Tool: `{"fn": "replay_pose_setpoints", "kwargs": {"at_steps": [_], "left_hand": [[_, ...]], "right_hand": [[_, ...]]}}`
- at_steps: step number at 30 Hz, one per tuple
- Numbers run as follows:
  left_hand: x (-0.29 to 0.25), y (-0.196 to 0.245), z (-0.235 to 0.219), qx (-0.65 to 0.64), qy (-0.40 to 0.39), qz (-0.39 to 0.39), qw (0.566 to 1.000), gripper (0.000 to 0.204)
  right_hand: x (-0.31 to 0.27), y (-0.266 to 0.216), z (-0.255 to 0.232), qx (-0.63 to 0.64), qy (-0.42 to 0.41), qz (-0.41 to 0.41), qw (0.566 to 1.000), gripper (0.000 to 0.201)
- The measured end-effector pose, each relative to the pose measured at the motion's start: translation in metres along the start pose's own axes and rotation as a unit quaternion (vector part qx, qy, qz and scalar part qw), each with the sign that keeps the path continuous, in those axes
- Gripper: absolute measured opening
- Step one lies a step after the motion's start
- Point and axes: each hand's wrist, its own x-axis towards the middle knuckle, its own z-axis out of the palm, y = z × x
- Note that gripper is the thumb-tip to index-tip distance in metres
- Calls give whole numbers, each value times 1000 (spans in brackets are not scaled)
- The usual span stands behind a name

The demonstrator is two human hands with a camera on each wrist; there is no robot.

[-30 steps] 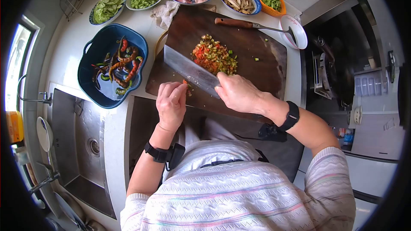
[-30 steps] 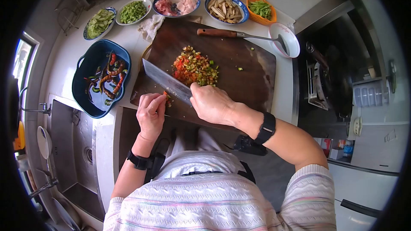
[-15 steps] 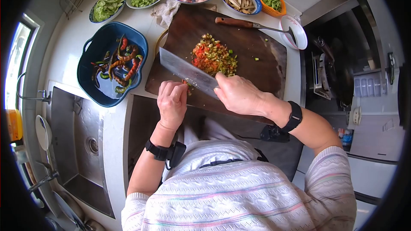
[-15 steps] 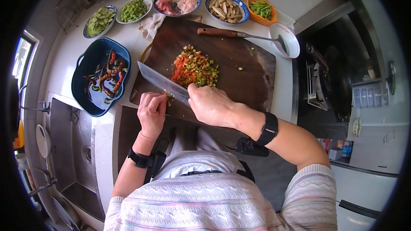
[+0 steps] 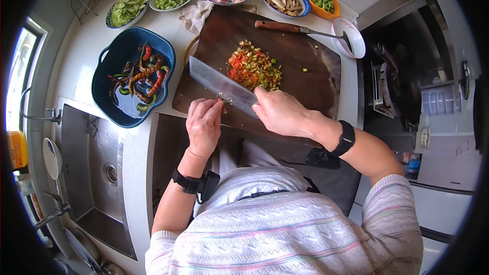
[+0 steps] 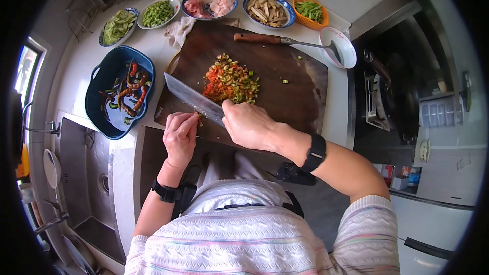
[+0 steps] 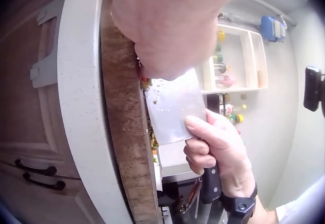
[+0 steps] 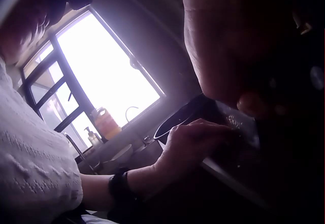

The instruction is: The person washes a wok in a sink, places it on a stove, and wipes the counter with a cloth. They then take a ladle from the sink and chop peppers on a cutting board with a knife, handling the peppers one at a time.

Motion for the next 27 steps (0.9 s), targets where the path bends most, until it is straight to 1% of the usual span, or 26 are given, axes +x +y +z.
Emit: {"fn": "replay_pose_setpoints", "kwargs": {"at_steps": [2,5,7,12,13,14,17,20,23,24,27], "left_hand": [[-1,0,1,4,10,2,1000,25],[0,0,3,6,12,3,1000,25],[0,-1,3,6,8,4,1000,24],[7,-2,7,-10,-5,12,1000,23],[10,-1,11,-12,-4,11,1000,19],[13,0,13,-16,-2,11,1000,16],[12,-2,16,-35,-1,4,999,19],[14,-2,14,-26,-14,-1,1000,18],[13,-1,14,-25,-8,1,1000,18],[13,-2,14,-23,-7,2,1000,18],[13,-3,12,-28,-14,15,999,19]], "right_hand": [[-4,-3,-5,12,-8,9,1000,20],[4,2,11,12,-13,2,1000,21],[5,4,12,14,-11,1,1000,21],[2,15,8,4,13,1,1000,22],[1,18,4,-3,20,5,1000,23],[-1,19,0,-11,1,20,1000,21],[-4,11,-9,-17,-10,38,999,21],[-8,4,-14,-8,-14,40,999,20],[0,12,3,-21,-12,28,999,20],[-1,15,6,-10,11,8,1000,20],[-2,12,0,-4,-3,24,1000,21]]}}
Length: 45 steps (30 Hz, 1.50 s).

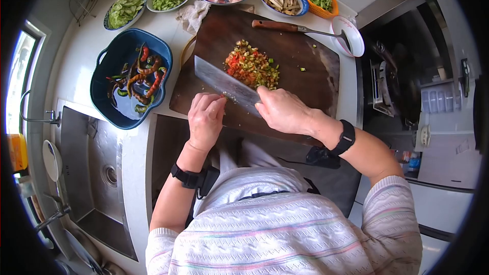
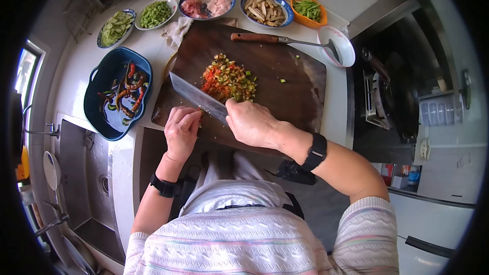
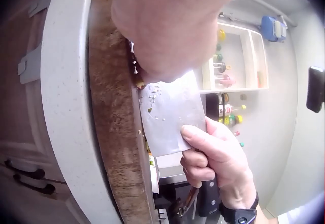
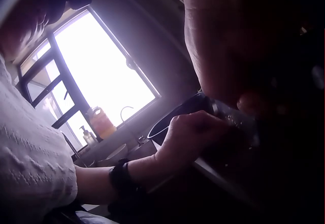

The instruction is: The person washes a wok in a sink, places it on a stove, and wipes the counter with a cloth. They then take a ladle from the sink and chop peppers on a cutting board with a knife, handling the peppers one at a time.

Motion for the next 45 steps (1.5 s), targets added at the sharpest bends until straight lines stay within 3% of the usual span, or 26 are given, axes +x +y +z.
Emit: {"fn": "replay_pose_setpoints", "kwargs": {"at_steps": [21,45], "left_hand": [[1,2,-8,11,-12,1,1000,16],[1,1,-15,19,-11,1,1000,17]], "right_hand": [[1,7,10,11,29,-40,999,22],[2,1,11,7,18,-27,999,21]]}}
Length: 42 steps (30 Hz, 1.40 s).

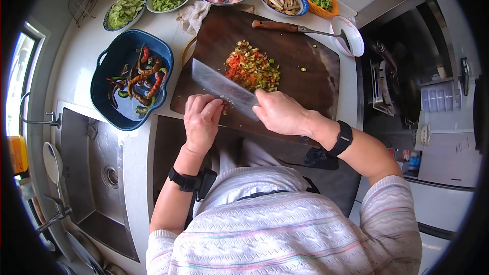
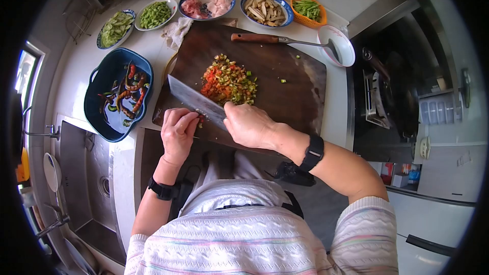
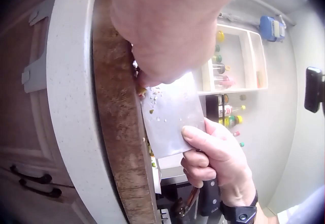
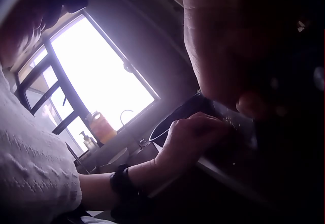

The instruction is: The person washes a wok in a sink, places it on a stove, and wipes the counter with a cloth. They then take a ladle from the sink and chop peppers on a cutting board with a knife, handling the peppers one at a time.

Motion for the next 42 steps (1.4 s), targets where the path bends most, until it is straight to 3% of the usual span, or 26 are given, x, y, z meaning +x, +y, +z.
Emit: {"fn": "replay_pose_setpoints", "kwargs": {"at_steps": [5,27,29,42], "left_hand": [[-6,-4,-7,22,-5,-40,999,15],[-9,10,-18,26,-52,-48,997,14],[-13,10,-14,26,-49,-77,996,15],[-12,8,-4,33,-8,-57,998,12]], "right_hand": [[-7,-8,-10,19,-9,20,1000,21],[-5,-13,-4,14,-6,-2,1000,21],[-4,-14,-1,19,-7,-4,1000,21],[0,-17,2,11,-26,4,1000,20]]}}
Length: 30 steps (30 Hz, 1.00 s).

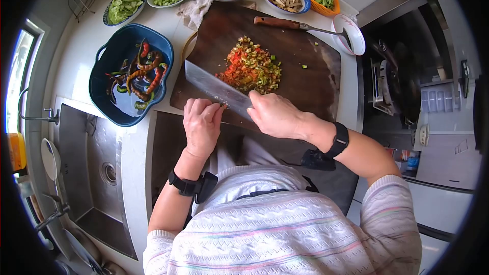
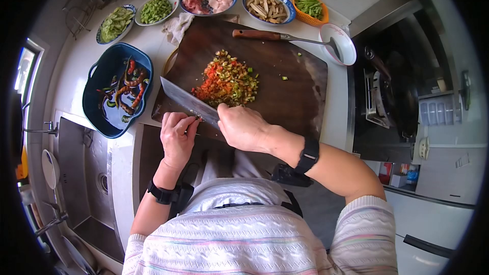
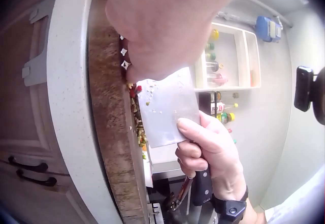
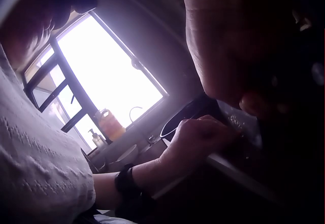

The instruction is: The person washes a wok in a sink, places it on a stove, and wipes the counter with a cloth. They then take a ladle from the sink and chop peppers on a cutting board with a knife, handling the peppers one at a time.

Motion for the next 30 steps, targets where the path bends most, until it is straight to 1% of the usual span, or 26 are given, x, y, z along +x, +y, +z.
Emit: {"fn": "replay_pose_setpoints", "kwargs": {"at_steps": [1,5,8,10,14,16,17,18,19,21,23,25,28,30], "left_hand": [[0,0,0,3,-1,1,1000,12],[0,0,0,3,-4,4,1000,12],[-1,0,0,4,-2,2,1000,12],[0,0,1,3,-4,6,1000,11],[2,-3,5,-11,-17,13,1000,14],[10,0,9,-11,-15,18,1000,14],[14,2,10,-12,-12,23,1000,13],[17,4,9,-20,-21,5,1000,14],[19,5,5,-20,-21,4,1000,14],[23,3,-8,-56,0,-27,998,13],[25,-4,-29,-47,11,-39,998,12],[27,-12,-50,-42,26,-72,996,13],[28,-35,-86,28,37,-92,995,11],[29,-62,-109,83,34,-100,991,10]], "right_hand": [[2,-1,1,-6,-15,9,1000,20],[0,0,-5,3,-9,6,1000,20],[-2,0,-5,19,-19,22,999,20],[0,9,7,23,18,-13,999,21],[-3,17,8,41,31,-18,999,22],[-10,20,1,21,78,-9,997,20],[-14,18,-5,20,77,-9,997,20],[-19,13,-14,32,60,27,997,19],[-21,10,-19,45,43,63,996,18],[-24,8,-10,76,74,39,994,16],[-20,2,2,127,44,35,990,16],[-11,-1,18,137,32,10,990,15],[-5,4,24,143,69,-15,987,15],[-7,9,15,126,76,15,989,14]]}}
